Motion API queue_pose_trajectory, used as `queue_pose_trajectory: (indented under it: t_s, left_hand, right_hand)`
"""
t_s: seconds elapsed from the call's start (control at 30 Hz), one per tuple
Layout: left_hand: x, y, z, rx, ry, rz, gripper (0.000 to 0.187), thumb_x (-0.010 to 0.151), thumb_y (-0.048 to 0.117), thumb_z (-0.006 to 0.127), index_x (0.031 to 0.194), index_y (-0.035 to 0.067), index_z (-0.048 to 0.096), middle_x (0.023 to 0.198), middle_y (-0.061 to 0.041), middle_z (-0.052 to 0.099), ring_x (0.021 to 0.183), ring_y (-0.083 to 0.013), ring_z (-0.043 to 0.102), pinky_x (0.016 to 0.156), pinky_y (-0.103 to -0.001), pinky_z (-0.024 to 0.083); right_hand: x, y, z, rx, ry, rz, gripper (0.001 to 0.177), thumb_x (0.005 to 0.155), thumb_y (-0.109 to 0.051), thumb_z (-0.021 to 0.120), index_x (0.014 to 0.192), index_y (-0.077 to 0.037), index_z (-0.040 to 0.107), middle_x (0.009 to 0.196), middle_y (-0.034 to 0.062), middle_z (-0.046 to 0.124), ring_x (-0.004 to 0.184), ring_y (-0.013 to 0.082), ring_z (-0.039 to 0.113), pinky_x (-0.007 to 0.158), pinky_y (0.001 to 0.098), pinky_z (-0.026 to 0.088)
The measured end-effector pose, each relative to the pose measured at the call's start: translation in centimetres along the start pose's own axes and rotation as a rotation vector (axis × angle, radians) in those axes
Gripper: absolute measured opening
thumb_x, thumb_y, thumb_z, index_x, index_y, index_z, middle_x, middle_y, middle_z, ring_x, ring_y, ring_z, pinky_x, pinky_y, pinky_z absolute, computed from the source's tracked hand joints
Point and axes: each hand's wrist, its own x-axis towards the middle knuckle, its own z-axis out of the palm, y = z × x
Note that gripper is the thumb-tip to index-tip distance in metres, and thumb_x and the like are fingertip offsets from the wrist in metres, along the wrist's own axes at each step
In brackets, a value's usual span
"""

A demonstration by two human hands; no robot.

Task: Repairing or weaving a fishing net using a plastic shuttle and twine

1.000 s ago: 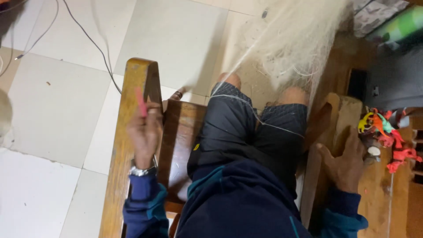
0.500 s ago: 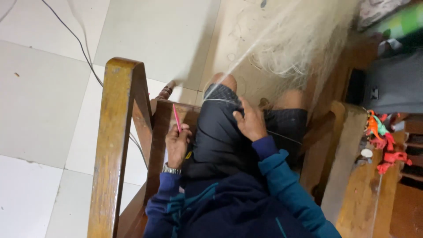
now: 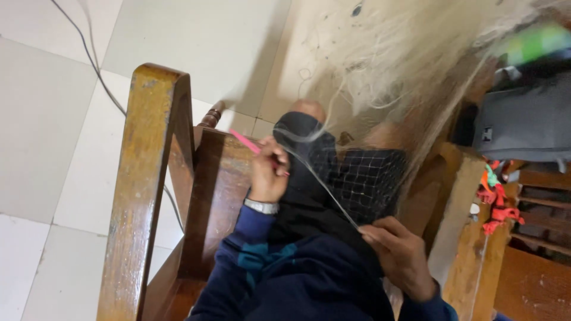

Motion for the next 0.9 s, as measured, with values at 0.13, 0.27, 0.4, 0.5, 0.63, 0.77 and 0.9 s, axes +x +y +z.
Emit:
queue_pose_trajectory:
  t_s: [0.13, 0.27, 0.4, 0.5, 0.63, 0.77, 0.9]
  left_hand:
    - [-0.4, 2.6, -0.4, -0.136, -0.167, 0.049, 0.011, 0.077, 0.007, 0.057, 0.079, 0.012, 0.047, 0.061, -0.001, 0.044, 0.052, -0.0101, 0.045, 0.031, -0.016, 0.022]
    - [-2.5, 3.0, -1.3, -0.285, -0.458, -0.167, 0.005, 0.088, 0.008, 0.053, 0.088, 0.005, 0.057, 0.112, -0.024, 0.059, 0.094, -0.0370, 0.063, 0.035, -0.020, 0.043]
    - [-2.4, 1.0, -3.6, -0.221, -0.416, -0.296, 0.008, 0.089, 0.012, 0.050, 0.091, 0.006, 0.055, 0.099, -0.022, 0.064, 0.073, -0.0279, 0.067, 0.029, -0.017, 0.036]
    - [-3.4, 0.0, -2.7, -0.211, -0.445, -0.310, 0.011, 0.083, 0.012, 0.057, 0.092, 0.007, 0.053, 0.076, -0.015, 0.063, 0.056, -0.0207, 0.056, 0.027, -0.018, 0.028]
    - [-4.2, -1.2, -1.0, 0.170, -0.326, -0.395, 0.013, 0.082, 0.015, 0.053, 0.073, 0.008, 0.047, 0.080, -0.016, 0.067, 0.055, -0.0185, 0.063, 0.025, -0.015, 0.017]
    - [-5.2, -2.0, 3.5, 0.616, -0.192, -0.431, 0.008, 0.079, 0.012, 0.058, 0.079, 0.005, 0.055, 0.079, -0.013, 0.069, 0.056, -0.0149, 0.064, 0.027, -0.016, 0.016]
    - [-2.4, -6.0, 5.3, 0.609, -0.241, -0.501, 0.032, 0.085, 0.034, 0.056, 0.091, 0.002, 0.056, 0.087, -0.017, 0.067, 0.064, -0.0185, 0.066, 0.027, -0.015, 0.016]
  right_hand:
    - [-3.2, 1.3, -2.1, -0.117, -0.090, 0.171, 0.027, 0.080, -0.011, 0.061, 0.106, -0.019, 0.064, 0.096, 0.0047, 0.060, 0.077, 0.0190, 0.062, 0.063, 0.0418, 0.043]
    - [-4.1, 2.0, -2.4, -0.139, -0.016, 0.136, 0.021, 0.081, -0.014, 0.060, 0.101, -0.015, 0.067, 0.095, 0.0043, 0.062, 0.077, 0.0151, 0.062, 0.063, 0.0277, 0.048]
    - [-6.4, 3.2, -3.7, -0.202, 0.055, 0.295, 0.020, 0.079, -0.011, 0.063, 0.096, -0.018, 0.071, 0.102, 0.0007, 0.064, 0.086, 0.0158, 0.064, 0.069, 0.0326, 0.045]
    - [-7.4, 2.8, -5.1, -0.287, 0.011, 0.351, 0.021, 0.080, -0.016, 0.060, 0.098, -0.020, 0.070, 0.104, 0.0009, 0.065, 0.092, 0.0188, 0.066, 0.070, 0.0342, 0.050]
    - [-10.2, 0.0, -7.0, 0.131, 0.066, 0.234, 0.017, 0.081, -0.012, 0.056, 0.093, -0.011, 0.069, 0.105, 0.0086, 0.060, 0.083, 0.0176, 0.062, 0.069, 0.0353, 0.036]
    - [-14.5, 2.4, -12.3, 0.072, -0.325, 0.254, 0.019, 0.068, -0.020, 0.079, 0.085, -0.018, 0.073, 0.103, 0.0030, 0.063, 0.082, 0.0146, 0.064, 0.066, 0.0351, 0.023]
    - [-11.0, -2.7, -12.6, 0.245, -0.228, 0.081, 0.015, 0.080, -0.019, 0.063, 0.091, -0.014, 0.071, 0.093, 0.0080, 0.062, 0.067, 0.0191, 0.058, 0.059, 0.0361, 0.042]
